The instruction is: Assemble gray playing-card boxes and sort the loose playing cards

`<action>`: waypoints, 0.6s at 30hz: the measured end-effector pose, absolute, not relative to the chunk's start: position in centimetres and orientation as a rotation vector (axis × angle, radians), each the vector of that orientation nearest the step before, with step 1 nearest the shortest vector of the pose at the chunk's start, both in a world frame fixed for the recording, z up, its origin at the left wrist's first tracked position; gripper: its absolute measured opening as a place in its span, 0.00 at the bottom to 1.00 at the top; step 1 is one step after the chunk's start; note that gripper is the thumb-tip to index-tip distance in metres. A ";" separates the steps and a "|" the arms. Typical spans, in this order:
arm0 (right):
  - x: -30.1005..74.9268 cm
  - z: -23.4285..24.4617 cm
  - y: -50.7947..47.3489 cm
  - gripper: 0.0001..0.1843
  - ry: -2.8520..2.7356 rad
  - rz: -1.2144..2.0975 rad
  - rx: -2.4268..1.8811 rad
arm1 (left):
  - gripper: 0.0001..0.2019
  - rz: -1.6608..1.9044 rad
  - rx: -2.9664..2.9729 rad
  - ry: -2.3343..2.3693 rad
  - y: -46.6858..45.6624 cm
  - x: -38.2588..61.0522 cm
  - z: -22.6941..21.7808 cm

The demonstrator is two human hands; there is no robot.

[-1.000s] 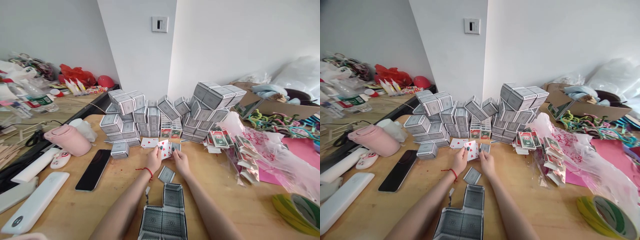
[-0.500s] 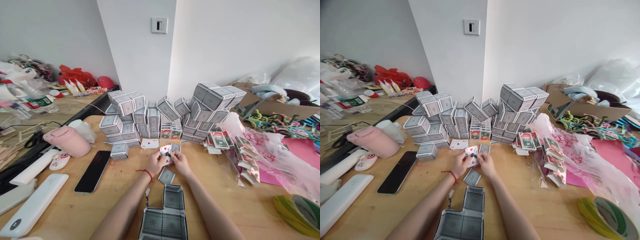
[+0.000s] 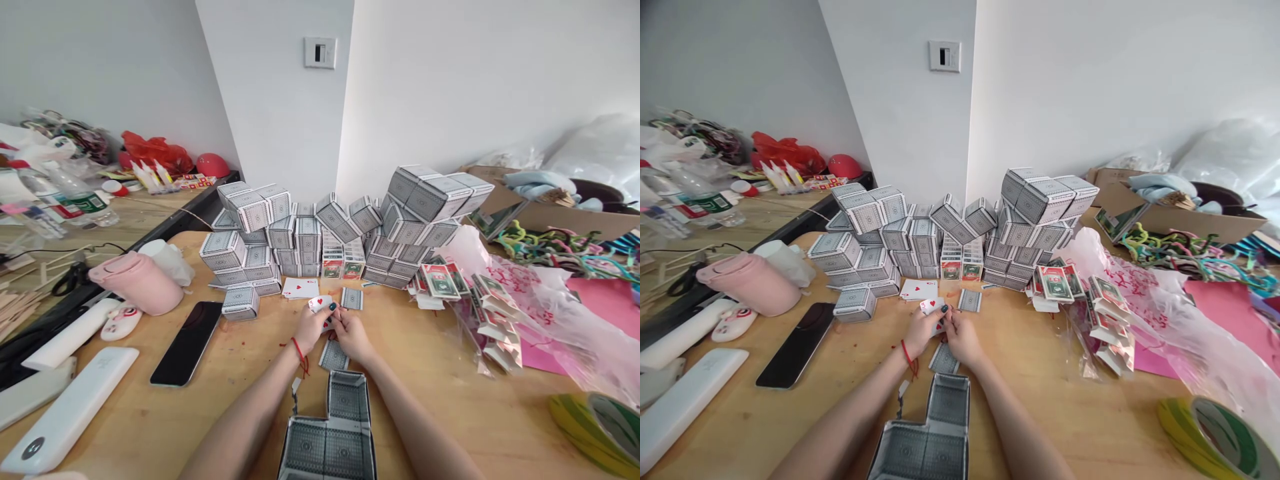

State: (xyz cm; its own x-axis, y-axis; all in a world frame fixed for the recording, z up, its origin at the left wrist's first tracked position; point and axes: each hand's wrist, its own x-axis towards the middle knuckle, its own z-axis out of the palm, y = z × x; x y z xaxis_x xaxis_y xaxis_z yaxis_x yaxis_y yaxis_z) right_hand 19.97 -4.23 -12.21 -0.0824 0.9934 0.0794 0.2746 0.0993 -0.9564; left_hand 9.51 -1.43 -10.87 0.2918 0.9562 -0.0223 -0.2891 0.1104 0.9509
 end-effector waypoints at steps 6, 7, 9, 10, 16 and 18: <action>19.5 -11.9 -4.5 0.16 -1.627 0.815 -1.343 | 0.11 1.130 1.075 0.846 -1.1 9.7 -11.3; 19.4 -11.7 -4.6 0.15 -1.634 0.812 -1.338 | 0.12 1.131 1.073 0.839 -1.1 9.7 -11.2; 19.3 -11.4 -4.8 0.14 -1.634 0.804 -1.341 | 0.12 1.125 1.064 0.837 -1.1 9.7 -11.1; 19.2 -11.3 -4.8 0.14 -1.629 0.794 -1.345 | 0.13 1.118 1.062 0.836 -1.2 9.7 -11.0; 19.3 -12.1 -4.6 0.14 -1.486 0.853 -1.336 | 0.11 1.110 1.004 0.892 -1.3 9.8 -10.5; 19.5 -12.4 -4.3 0.14 -1.402 0.986 -1.299 | 0.10 1.084 1.007 0.912 -1.4 9.7 -10.5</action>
State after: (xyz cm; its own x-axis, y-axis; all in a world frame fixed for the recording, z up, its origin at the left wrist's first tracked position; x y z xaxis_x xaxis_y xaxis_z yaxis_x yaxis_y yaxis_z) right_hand 19.53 -4.33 -12.38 0.0165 0.9930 0.1165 0.2261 0.1098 -0.9679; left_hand 9.73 -1.38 -10.54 0.2251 0.9696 -0.0963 -0.2604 0.1551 0.9530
